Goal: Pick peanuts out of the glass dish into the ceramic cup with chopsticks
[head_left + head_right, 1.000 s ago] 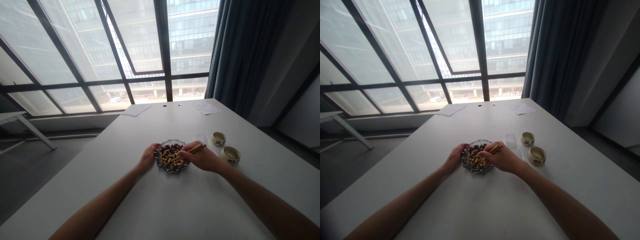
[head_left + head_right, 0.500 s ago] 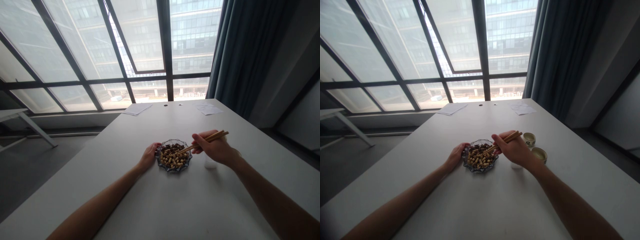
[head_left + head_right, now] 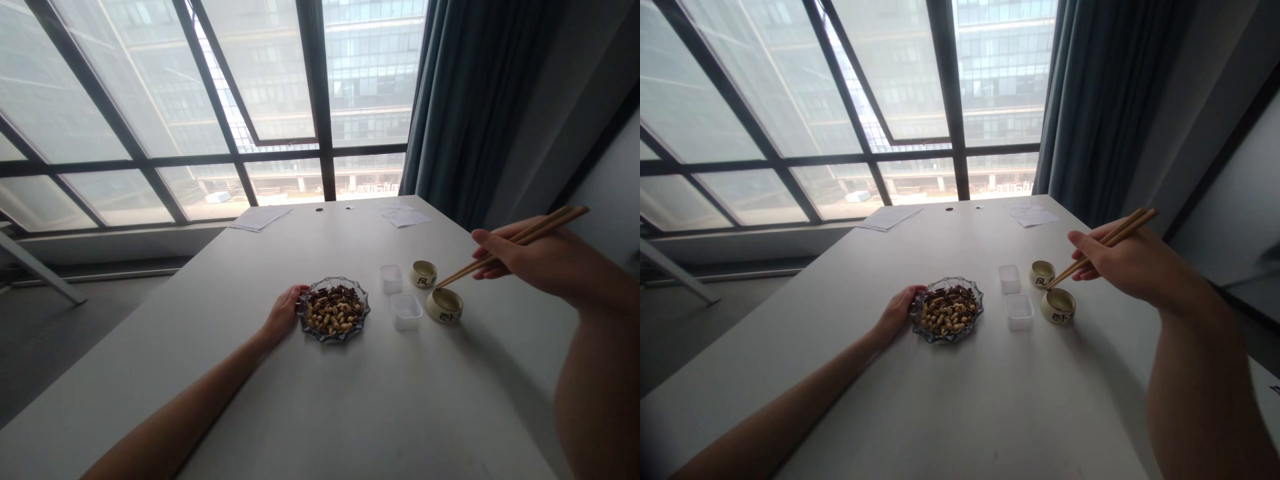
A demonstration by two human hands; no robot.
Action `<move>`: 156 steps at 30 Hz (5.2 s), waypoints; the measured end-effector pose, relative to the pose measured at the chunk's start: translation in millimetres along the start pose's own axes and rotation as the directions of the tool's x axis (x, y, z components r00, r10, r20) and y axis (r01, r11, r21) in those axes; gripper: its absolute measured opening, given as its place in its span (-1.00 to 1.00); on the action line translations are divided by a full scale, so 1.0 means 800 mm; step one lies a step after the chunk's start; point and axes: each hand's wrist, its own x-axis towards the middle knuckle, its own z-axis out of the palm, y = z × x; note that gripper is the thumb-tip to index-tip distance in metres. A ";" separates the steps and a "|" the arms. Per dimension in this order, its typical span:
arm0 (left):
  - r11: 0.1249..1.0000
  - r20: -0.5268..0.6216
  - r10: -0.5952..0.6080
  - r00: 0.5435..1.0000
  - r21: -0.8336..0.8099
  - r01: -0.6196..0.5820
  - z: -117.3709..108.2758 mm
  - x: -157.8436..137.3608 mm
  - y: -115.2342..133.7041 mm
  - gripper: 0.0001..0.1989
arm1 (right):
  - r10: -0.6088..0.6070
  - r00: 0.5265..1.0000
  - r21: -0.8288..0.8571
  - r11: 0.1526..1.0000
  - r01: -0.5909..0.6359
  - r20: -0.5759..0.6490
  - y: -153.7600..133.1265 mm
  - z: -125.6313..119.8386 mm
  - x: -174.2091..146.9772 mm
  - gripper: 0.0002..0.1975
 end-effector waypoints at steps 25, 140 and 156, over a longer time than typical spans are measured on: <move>1.000 0.005 0.007 1.000 0.030 -0.007 0.000 -0.003 0.003 -0.46 | -0.412 0.698 0.304 0.910 0.282 0.586 -0.036 0.186 -0.034 -0.65; 1.000 0.025 0.018 1.000 -0.008 -0.018 -0.001 -0.001 -0.005 -0.47 | -0.409 0.642 0.310 0.912 0.269 0.648 -0.034 0.198 -0.046 -0.69; 1.000 0.023 0.022 0.999 0.001 -0.022 -0.001 0.000 -0.007 -0.47 | -0.406 0.789 0.263 0.912 0.316 0.461 -0.042 0.147 -0.036 -0.63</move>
